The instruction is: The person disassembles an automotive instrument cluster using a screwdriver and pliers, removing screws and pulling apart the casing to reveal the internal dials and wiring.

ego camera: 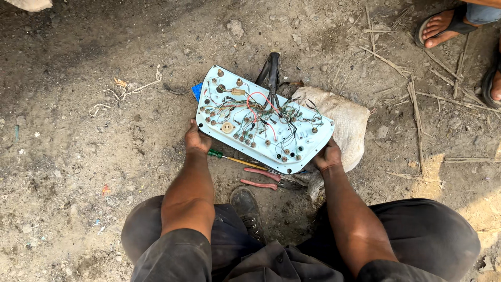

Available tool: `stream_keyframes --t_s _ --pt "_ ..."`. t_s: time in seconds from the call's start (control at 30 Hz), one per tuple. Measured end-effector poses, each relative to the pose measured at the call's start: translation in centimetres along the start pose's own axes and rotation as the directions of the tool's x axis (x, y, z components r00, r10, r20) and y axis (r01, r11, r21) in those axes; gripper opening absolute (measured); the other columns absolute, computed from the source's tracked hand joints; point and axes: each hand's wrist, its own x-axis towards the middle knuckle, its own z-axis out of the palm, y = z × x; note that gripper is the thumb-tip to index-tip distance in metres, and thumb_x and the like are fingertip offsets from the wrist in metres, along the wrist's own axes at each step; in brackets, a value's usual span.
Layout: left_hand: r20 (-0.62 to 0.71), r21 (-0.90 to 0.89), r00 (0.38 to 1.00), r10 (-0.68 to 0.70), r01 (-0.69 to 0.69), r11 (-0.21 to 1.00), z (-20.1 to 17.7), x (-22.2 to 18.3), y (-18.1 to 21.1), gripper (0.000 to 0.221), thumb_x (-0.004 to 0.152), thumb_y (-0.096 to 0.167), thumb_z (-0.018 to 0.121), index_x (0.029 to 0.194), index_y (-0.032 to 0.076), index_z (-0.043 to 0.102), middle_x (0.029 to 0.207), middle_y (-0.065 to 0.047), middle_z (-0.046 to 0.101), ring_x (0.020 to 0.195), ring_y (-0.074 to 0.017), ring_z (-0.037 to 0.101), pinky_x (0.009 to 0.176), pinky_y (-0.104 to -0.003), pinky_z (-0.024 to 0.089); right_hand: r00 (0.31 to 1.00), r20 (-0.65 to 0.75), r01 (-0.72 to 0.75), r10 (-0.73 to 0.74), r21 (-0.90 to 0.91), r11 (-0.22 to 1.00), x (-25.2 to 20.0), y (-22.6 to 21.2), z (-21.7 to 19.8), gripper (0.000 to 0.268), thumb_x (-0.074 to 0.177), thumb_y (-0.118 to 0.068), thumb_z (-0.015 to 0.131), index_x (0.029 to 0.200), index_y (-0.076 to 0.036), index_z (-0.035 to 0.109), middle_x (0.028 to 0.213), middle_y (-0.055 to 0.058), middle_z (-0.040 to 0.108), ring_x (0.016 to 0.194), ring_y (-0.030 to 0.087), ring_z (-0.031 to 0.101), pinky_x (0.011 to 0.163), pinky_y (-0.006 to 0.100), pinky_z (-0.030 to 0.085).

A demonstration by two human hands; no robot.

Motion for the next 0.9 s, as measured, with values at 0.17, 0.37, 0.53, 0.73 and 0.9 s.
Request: stream_keyframes --t_s 0.17,0.37,0.53,0.73,0.9 --pt "0.088 0.021 0.996 0.014 -0.016 1.0 -0.4 0.0 0.3 0.041 0.111 0.025 0.053 0.145 0.002 0.054 0.141 -0.013 0.064 0.131 -0.0273 0.06 0.117 -0.047 0.046 0.999 -0.031 0.023 -0.022 0.028 0.999 -0.4 0.5 0.6 0.043 0.106 -0.025 0.051 0.142 -0.001 0.056 0.137 0.019 0.067 0.125 0.034 0.065 0.112 0.052 0.051" --pt "0.001 0.058 1.0 -0.006 0.006 0.998 1.0 -1.5 1.1 0.044 0.104 0.025 0.057 0.145 0.011 0.054 0.144 -0.008 0.063 0.133 -0.026 0.06 0.116 -0.05 0.046 0.995 -0.025 0.097 -0.096 0.03 0.995 -0.8 1.2 0.8 0.043 0.1 -0.014 0.06 0.14 0.0 0.055 0.132 0.019 0.067 0.117 0.032 0.068 0.103 0.048 0.058" --pt "0.049 0.033 0.999 -0.011 0.009 0.999 2.5 -2.6 1.3 0.044 0.106 0.028 0.052 0.145 0.009 0.056 0.144 -0.01 0.064 0.135 -0.0286 0.06 0.118 -0.051 0.045 0.959 -0.166 0.234 -0.232 -0.007 0.972 -1.1 1.8 1.9 0.038 0.101 -0.012 0.061 0.137 0.001 0.057 0.125 0.018 0.07 0.11 0.03 0.072 0.097 0.045 0.062" --pt "0.006 0.041 0.999 -0.046 0.045 0.998 2.4 -2.5 1.4 0.04 0.106 0.029 0.053 0.141 0.01 0.055 0.14 -0.009 0.064 0.132 -0.0294 0.06 0.114 -0.054 0.045 0.803 -0.456 0.253 -0.384 -0.322 0.912 -0.7 2.3 2.7 0.038 0.108 -0.032 0.047 0.13 -0.006 0.063 0.118 0.01 0.073 0.098 0.023 0.071 0.084 0.037 0.058" --pt "0.085 0.032 0.996 -0.035 0.033 0.999 1.3 -1.5 1.1 0.042 0.106 0.03 0.051 0.142 0.009 0.058 0.141 -0.01 0.065 0.133 -0.0293 0.061 0.117 -0.053 0.046 0.814 -0.439 0.227 -0.38 -0.36 0.905 -0.3 2.9 1.8 0.035 0.109 -0.029 0.042 0.132 -0.009 0.058 0.122 0.012 0.068 0.104 0.025 0.065 0.088 0.038 0.053"
